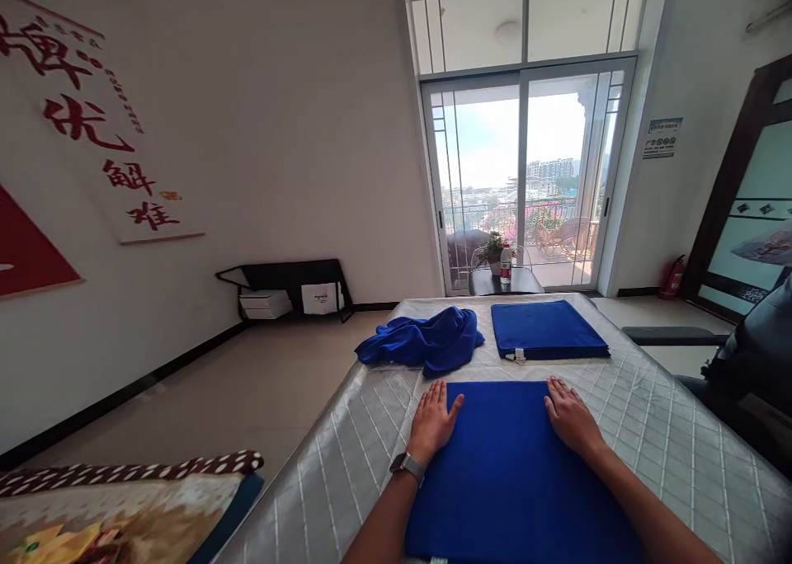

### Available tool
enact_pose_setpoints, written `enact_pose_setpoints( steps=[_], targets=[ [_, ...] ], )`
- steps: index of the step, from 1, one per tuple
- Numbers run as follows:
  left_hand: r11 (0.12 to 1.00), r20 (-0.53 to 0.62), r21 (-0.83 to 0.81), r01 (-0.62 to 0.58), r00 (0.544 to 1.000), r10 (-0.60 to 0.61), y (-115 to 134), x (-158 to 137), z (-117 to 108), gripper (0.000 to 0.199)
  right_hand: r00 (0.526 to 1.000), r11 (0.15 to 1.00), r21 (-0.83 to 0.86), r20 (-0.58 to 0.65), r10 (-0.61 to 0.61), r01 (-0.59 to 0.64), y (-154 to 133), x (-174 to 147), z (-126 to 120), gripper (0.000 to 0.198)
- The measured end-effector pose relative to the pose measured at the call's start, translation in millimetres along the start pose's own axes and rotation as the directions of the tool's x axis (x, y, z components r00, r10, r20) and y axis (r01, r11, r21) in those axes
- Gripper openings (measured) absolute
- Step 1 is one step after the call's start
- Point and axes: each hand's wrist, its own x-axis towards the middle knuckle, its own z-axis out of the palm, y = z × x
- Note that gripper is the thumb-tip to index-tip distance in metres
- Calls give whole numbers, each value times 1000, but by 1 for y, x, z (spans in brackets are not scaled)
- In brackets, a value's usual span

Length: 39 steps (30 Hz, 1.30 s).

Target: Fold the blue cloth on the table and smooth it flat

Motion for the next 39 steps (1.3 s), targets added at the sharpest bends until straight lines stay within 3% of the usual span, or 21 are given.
enact_pose_setpoints(
  steps=[5, 13, 22, 27, 29, 31, 35, 39],
  targets=[
    [1000, -5, 9, -7, 1000, 7, 1, -1, -2, 86, 998, 999, 15, -36, -45, 46, -3, -1, -8, 61],
    [1000, 13, 14, -7, 1000, 6, 0, -1, 0, 90, 993, 999, 31, 114, 20, -24, -2, -5, -7, 67],
    [999, 34, 38, -15, 999, 13, 3, -2, -3, 89, 990, 996, 63, 136, 48, -57, -4, -7, -11, 70],
    [994, -86, 108, -14, 996, 23, 13, -5, -13, 84, 990, 995, 80, 133, 55, -66, -5, -8, -15, 70],
    [994, -123, 105, -39, 991, 52, 29, -7, -15, 81, 990, 993, 94, 133, 57, -69, -5, -9, -16, 70],
    [989, -86, 64, -132, 987, 138, 56, -9, -15, 77, 990, 992, 103, 130, 58, -72, -5, -9, -16, 70],
    [922, -3, -64, -381, 924, 382, 134, -9, -1, 68, 992, 994, 94, 111, 53, -64, -4, -10, -13, 68],
    [841, -35, -209, -499, 863, 503, 204, 3, 19, 63, 996, 999, 36, 87, -16, 13, 2, -12, -6, 63]
  ],
)
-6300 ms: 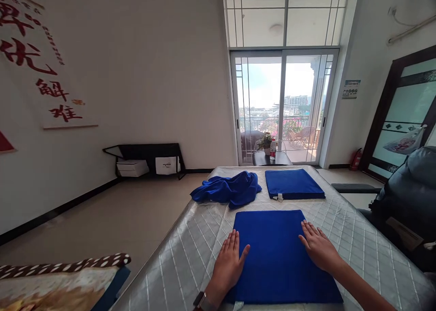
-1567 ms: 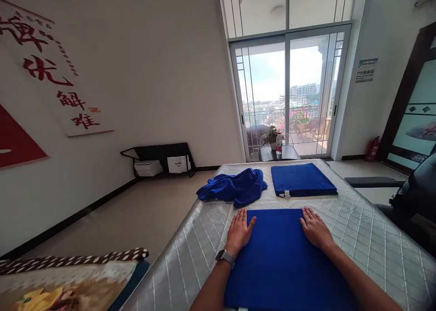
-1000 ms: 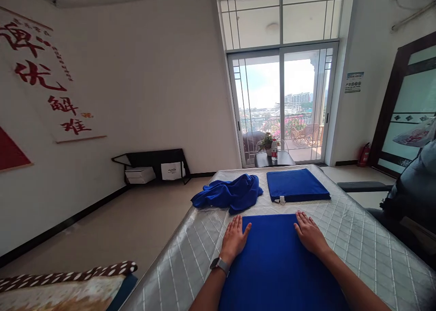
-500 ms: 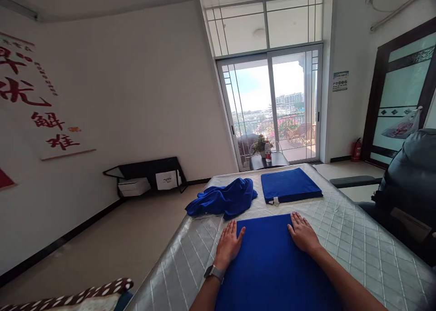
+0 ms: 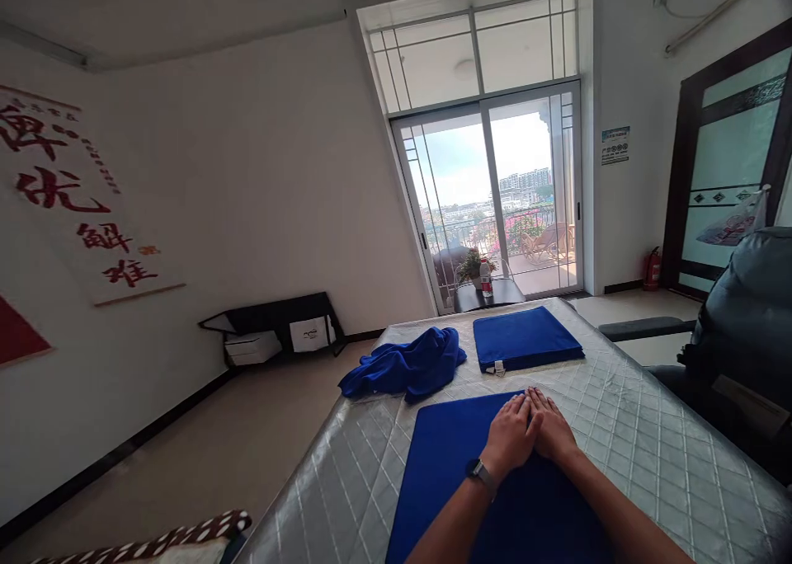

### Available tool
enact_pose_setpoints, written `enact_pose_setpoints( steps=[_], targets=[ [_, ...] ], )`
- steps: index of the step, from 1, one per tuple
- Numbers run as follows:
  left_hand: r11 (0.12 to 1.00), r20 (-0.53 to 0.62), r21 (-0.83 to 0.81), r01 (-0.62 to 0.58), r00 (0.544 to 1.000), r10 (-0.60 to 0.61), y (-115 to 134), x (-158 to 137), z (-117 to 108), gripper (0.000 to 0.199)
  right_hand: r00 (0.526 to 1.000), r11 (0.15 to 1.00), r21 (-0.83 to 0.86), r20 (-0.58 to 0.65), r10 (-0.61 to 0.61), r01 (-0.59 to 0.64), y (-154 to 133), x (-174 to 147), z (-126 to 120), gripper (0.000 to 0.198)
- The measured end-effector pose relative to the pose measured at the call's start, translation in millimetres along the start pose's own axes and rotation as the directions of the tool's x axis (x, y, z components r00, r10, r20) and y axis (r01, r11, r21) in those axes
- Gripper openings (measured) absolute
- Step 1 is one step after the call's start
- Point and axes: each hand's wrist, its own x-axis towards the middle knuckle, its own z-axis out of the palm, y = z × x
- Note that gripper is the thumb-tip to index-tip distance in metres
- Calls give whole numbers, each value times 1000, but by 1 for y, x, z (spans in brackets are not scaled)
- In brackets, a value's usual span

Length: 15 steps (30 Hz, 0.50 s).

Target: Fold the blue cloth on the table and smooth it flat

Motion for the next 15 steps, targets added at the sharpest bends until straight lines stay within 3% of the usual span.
enact_pose_setpoints(
  steps=[3, 7, 15],
  targets=[
    [997, -12, -78, 7, 1000, -8, 11, 20, 17, 60, 999, 998, -51, -11, -50, 49, 4, -1, 5, 65],
    [997, 45, -8, 76, 996, -75, -1, 17, 23, 62, 999, 998, -52, -29, -33, 32, 5, 2, 7, 64],
    [969, 45, 164, 185, 980, -194, -50, -24, -5, 69, 999, 999, 39, -25, 35, -34, 0, 7, 6, 66]
  ],
)
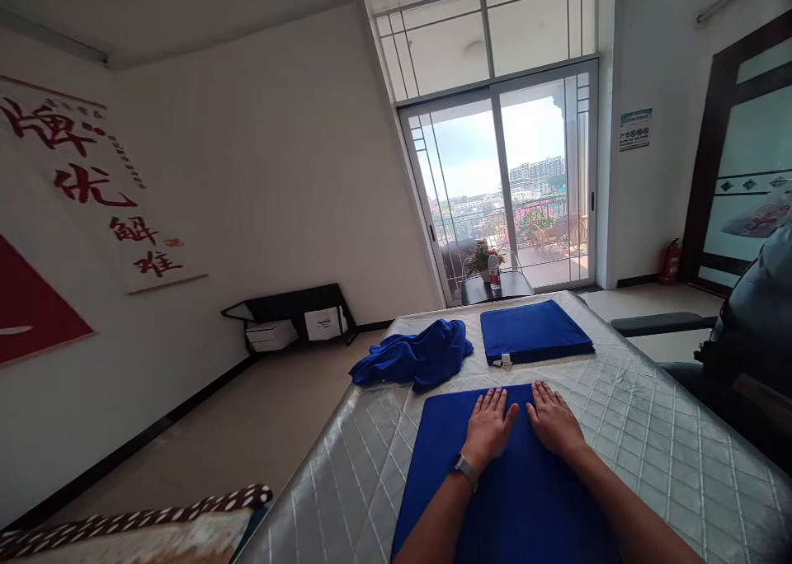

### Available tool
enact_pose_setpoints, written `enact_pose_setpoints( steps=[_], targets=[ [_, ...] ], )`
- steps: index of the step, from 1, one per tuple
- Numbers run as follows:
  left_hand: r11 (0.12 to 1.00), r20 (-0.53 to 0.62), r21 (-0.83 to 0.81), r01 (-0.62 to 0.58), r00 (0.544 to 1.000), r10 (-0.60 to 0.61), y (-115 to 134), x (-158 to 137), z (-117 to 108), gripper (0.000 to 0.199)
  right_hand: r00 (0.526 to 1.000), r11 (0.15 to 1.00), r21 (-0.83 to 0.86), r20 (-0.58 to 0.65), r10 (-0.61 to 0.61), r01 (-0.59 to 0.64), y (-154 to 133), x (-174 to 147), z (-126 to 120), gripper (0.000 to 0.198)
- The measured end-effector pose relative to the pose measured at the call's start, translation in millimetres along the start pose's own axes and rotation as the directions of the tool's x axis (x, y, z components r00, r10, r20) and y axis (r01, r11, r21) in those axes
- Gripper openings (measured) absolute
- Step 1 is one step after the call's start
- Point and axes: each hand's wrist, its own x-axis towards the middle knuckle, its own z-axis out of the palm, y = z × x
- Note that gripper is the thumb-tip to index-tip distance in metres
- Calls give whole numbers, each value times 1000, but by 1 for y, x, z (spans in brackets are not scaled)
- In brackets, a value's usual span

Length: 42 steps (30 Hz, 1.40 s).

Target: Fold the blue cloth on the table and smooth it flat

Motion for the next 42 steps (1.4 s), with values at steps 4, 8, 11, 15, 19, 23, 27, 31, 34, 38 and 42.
enact_pose_setpoints(
  steps=[4, 8, 11, 15, 19, 23, 27, 31, 34, 38, 42],
  targets=[
    [993, 22, 45, 110, 994, -111, -45, -20, -16, 71, 1000, 1000, -10, 4, 10, -10, -2, -1, -2, 67],
    [966, 21, 79, 248, 968, -250, -89, -41, -31, 80, 1000, 999, -32, 12, 14, -13, -2, -1, -2, 67],
    [948, -2, 83, 306, 952, -307, -107, -51, -35, 86, 1000, 1000, -20, 15, 21, -20, -2, 0, -1, 68],
    [946, -23, 69, 315, 949, -315, -112, -54, -33, 90, 1000, 1000, -19, 23, 17, -17, -1, 1, 0, 68],
    [948, -21, 63, 311, 950, -311, -113, -54, -32, 90, 999, 1000, -16, 31, 19, -19, -1, 1, -1, 69],
    [947, -22, 73, 314, 950, -313, -114, -54, -33, 90, 999, 1000, -22, 33, 16, -15, -1, 1, -2, 69],
    [944, -20, 75, 320, 947, -319, -113, -54, -34, 90, 1000, 1000, -13, 30, 0, 1, -1, 0, -4, 68],
    [944, -30, 95, 315, 949, -313, -113, -54, -32, 89, 999, 999, -17, 24, -28, 28, -3, -3, -8, 68],
    [947, -40, 121, 298, 955, -296, -115, -53, -29, 87, 999, 999, -9, 30, -40, 40, -6, -7, -11, 68],
    [949, -43, 142, 282, 959, -279, -116, -52, -26, 84, 997, 1000, 3, 72, -5, 5, -8, -12, -13, 71],
    [939, -124, 165, 301, 951, -283, -114, -55, -26, 83, 994, 1000, 15, 110, 25, -26, -10, -15, -15, 73]
  ],
)
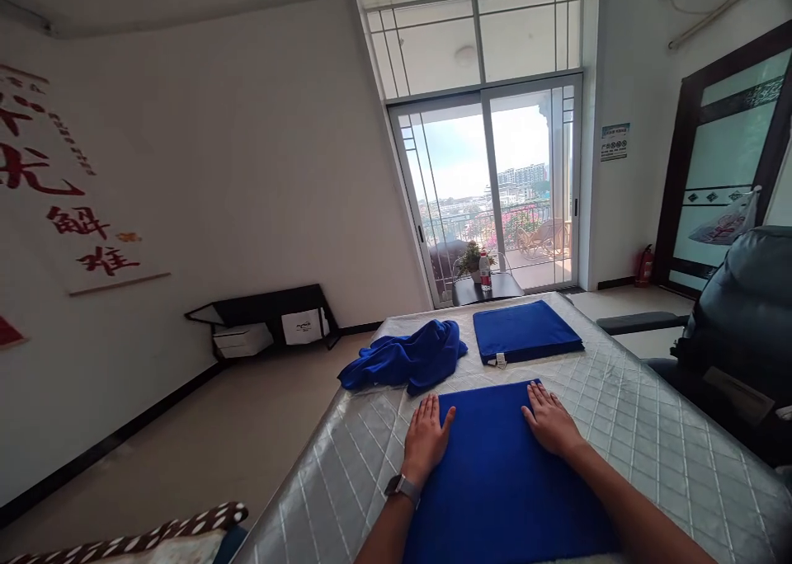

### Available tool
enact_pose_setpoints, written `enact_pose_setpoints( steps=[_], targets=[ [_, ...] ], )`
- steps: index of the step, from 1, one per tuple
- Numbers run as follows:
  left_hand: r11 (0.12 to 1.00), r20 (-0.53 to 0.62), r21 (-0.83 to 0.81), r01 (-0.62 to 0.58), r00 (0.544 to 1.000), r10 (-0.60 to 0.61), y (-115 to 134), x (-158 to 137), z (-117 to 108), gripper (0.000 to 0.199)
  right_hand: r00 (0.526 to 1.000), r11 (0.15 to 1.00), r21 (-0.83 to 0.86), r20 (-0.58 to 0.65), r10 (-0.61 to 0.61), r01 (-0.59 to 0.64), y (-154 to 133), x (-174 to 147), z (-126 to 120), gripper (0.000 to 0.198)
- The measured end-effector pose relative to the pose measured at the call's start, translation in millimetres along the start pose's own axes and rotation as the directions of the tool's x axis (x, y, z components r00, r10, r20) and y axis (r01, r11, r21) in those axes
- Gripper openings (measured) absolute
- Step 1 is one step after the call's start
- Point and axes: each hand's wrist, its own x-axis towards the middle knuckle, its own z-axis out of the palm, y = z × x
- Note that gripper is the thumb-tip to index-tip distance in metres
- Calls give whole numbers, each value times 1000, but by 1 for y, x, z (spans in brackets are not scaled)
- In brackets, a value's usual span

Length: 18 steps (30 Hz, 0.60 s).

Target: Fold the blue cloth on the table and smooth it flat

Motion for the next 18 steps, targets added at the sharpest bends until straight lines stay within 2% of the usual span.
enact_pose_setpoints(
  steps=[4, 7, 10, 14, 16, 18],
  targets=[
    [999, -144, 41, 7, 990, -1, 6, -6, -7, 81, 1000, 1000, 18, 5, 2, -2, 0, -1, -1, 72],
    [996, -134, 2, -86, 987, 86, 30, -8, -11, 76, 1000, 999, 38, -7, 9, -9, 0, -1, 0, 72],
    [968, -69, -104, -228, 973, 221, 78, -6, -10, 70, 999, 999, 38, -31, 13, -12, 0, -1, 2, 71],
    [882, -39, -260, -394, 917, 398, 157, 8, 0, 63, 999, 999, -15, -41, -29, 28, 3, -2, 4, 64],
    [846, -30, -337, -414, 903, 429, 188, 18, 5, 59, 997, 997, -39, -37, -60, 59, 5, -3, 5, 65],
    [831, -31, -400, -387, 912, 410, 206, 26, 10, 57, 997, 996, -44, -37, -75, 73, 7, -3, 6, 67]
  ],
)
